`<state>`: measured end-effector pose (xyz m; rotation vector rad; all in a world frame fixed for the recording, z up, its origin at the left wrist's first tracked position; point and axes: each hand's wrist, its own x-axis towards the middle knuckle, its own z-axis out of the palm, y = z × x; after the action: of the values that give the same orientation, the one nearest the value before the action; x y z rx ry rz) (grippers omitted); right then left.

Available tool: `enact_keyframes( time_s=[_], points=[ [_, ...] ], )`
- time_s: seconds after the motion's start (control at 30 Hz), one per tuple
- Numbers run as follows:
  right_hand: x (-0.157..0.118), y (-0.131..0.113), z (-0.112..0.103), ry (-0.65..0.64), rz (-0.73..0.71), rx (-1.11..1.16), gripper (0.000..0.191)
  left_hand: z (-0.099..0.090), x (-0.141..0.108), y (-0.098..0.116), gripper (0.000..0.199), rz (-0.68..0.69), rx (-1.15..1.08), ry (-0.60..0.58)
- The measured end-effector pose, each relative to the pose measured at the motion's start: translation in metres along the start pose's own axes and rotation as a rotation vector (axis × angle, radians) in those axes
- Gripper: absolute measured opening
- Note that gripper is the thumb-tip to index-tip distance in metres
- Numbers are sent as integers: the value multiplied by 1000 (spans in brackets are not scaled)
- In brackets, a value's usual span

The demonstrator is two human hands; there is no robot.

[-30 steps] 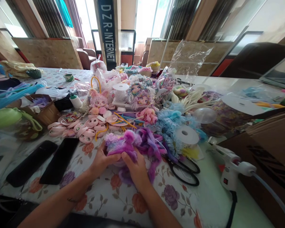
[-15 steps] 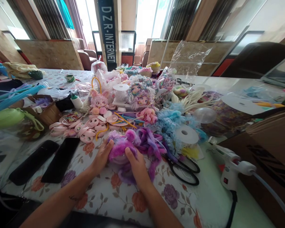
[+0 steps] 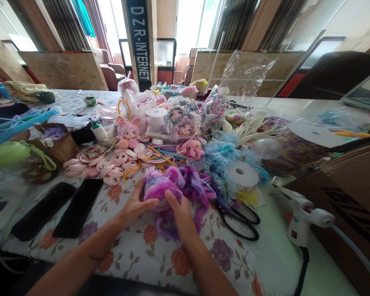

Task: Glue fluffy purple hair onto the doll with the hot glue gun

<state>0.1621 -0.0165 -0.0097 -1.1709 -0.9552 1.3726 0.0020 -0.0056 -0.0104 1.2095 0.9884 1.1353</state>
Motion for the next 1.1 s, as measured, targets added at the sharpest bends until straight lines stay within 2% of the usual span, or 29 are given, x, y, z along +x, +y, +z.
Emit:
enact_keyframes(
  time_s=[0.1, 0.27, 0.47, 0.57, 0.73, 0.93, 1.1],
  points=[
    [0, -3, 2, 24, 43, 11, 47, 1, 0, 0, 71, -3, -84, -22],
    [1, 1, -1, 24, 60, -13, 47, 4, -1, 3, 70, -18, -118, 0],
    [3, 4, -2, -6, 57, -4, 45, 5, -2, 3, 53, -54, -130, 60],
    [2, 2, -2, -1, 43, -40, 47, 5, -1, 5, 55, -99, -185, 44],
    [3, 1, -2, 21, -4, -50, 51, 1, 1, 7, 63, -110, -307, -10],
    [8, 2, -8, 34, -94, -73, 55, -5, 4, 9, 49, -207, -320, 23],
    [7, -13, -10, 84, -158, -257, 64, -1, 6, 8, 41, -161, -385, 52]
  ],
)
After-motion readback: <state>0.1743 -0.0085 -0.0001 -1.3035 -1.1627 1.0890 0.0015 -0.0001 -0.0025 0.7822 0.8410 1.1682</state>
